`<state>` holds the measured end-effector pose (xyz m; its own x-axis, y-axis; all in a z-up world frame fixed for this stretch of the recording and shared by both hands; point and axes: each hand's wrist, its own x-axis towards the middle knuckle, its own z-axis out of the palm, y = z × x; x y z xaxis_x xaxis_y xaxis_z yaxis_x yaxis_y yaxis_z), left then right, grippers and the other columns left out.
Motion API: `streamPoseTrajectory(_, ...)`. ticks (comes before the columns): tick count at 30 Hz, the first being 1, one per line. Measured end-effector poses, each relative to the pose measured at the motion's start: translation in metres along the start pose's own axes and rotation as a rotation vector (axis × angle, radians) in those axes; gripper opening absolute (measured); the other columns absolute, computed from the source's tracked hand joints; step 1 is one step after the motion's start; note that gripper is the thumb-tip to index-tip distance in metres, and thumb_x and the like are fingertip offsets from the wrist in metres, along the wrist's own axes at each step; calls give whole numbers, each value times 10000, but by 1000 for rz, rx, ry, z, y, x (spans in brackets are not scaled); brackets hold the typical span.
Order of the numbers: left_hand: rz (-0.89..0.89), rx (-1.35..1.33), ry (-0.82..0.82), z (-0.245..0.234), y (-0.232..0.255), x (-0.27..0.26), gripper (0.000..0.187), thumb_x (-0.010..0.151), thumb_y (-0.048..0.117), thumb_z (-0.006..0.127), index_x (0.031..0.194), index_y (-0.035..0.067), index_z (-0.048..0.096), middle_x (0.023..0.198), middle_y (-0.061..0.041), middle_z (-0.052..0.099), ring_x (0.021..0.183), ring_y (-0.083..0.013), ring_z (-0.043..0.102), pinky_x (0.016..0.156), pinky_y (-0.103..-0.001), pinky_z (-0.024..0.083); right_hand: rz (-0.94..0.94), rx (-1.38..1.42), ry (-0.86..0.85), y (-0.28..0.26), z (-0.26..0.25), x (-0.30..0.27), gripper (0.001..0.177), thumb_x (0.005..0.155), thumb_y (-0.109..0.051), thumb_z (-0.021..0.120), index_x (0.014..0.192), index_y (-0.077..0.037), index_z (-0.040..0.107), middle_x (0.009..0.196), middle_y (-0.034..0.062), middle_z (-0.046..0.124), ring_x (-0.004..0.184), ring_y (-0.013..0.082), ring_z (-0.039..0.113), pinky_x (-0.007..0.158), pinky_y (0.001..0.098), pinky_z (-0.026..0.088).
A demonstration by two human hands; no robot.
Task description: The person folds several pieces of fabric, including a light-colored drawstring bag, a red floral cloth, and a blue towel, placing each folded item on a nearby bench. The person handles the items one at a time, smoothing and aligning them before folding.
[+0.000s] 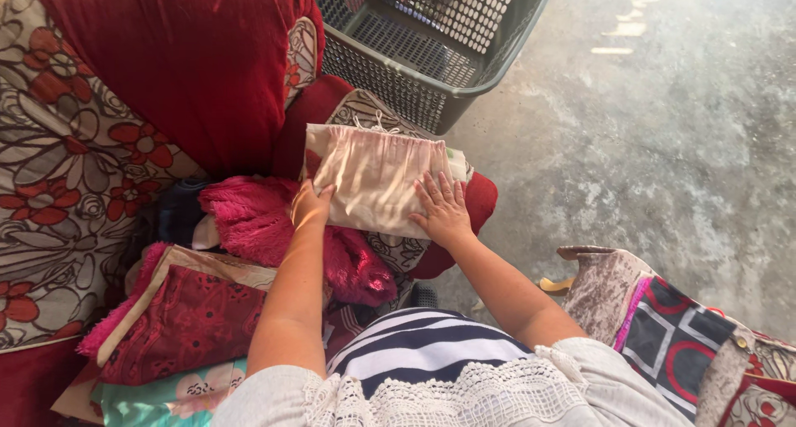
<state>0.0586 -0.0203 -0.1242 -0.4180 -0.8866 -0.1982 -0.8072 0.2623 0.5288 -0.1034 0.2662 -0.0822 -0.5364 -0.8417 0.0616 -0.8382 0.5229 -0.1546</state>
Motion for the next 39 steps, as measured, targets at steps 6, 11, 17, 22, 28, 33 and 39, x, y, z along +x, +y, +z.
streamPoseTrajectory(6, 149, -62, -152, -40, -6, -2, 546, 805, 467, 784, 1145, 49, 695, 1225, -211, 683, 1143, -380, 648, 985, -454, 486, 23, -37, 26, -2, 7, -3, 794, 945, -658, 463, 1600, -239, 307, 1702, 117, 138, 1569, 356, 57, 1243, 561, 4)
streamPoseTrajectory(11, 47, -104, -91, -60, 10, -18, 468, 893, 429, 739, 1167, 53, 691, 1212, -201, 725, 1128, -365, 684, 992, -444, 518, 71, -78, -25, 0, 15, -11, 829, 950, -669, 443, 1616, -220, 239, 1695, 188, 54, 1565, 388, -3, 1233, 560, -42)
streamPoseTrajectory(17, 331, 5, 429, -54, 50, -76, 567, 871, 271, 763, 1352, 62, 547, 1459, -205, 526, 1356, -350, 510, 1118, -503, 396, 45, -98, 7, -6, 1, -28, 918, 926, -675, 488, 1642, -181, 198, 1700, 217, 35, 1562, 420, -10, 1227, 584, -26)
streamPoseTrajectory(22, 745, 79, -297, -21, 83, -129, 702, 873, 332, 714, 1479, 158, 406, 1703, -94, 221, 1448, -325, 332, 1170, -450, 313, 28, -100, -269, -16, -40, -40, 1168, 777, -714, 677, 1642, -145, 136, 1691, 241, -11, 1566, 431, -48, 1242, 579, -25)
streamPoseTrajectory(28, 939, 536, -374, 12, 88, -163, 1031, 797, 346, 807, 1628, 250, 204, 1717, -58, 42, 1578, -300, 56, 1253, -491, 86, -62, -28, -162, -4, -40, -48, 980, 773, -436, 764, 1594, -213, 279, 1679, 199, 110, 1556, 433, 64, 1242, 570, 91)
streamPoseTrajectory(33, 917, 594, -352, 27, 93, -158, 1010, 816, 362, 796, 1625, 245, 201, 1712, -88, 49, 1569, -317, 71, 1241, -514, 94, -170, -98, 160, 16, -5, -48, 626, 849, -140, 638, 1468, -156, 543, 1593, 174, 415, 1482, 395, 358, 1212, 506, 264)
streamPoseTrajectory(39, 894, 359, -221, 55, 99, -150, 803, 856, 343, 726, 1552, 181, 358, 1606, -104, 357, 1499, -289, 302, 1218, -513, 204, -119, 106, 142, 18, -18, -39, 288, 817, -121, 630, 1099, -120, 688, 1169, 65, 736, 1211, 245, 658, 1170, 438, 402)
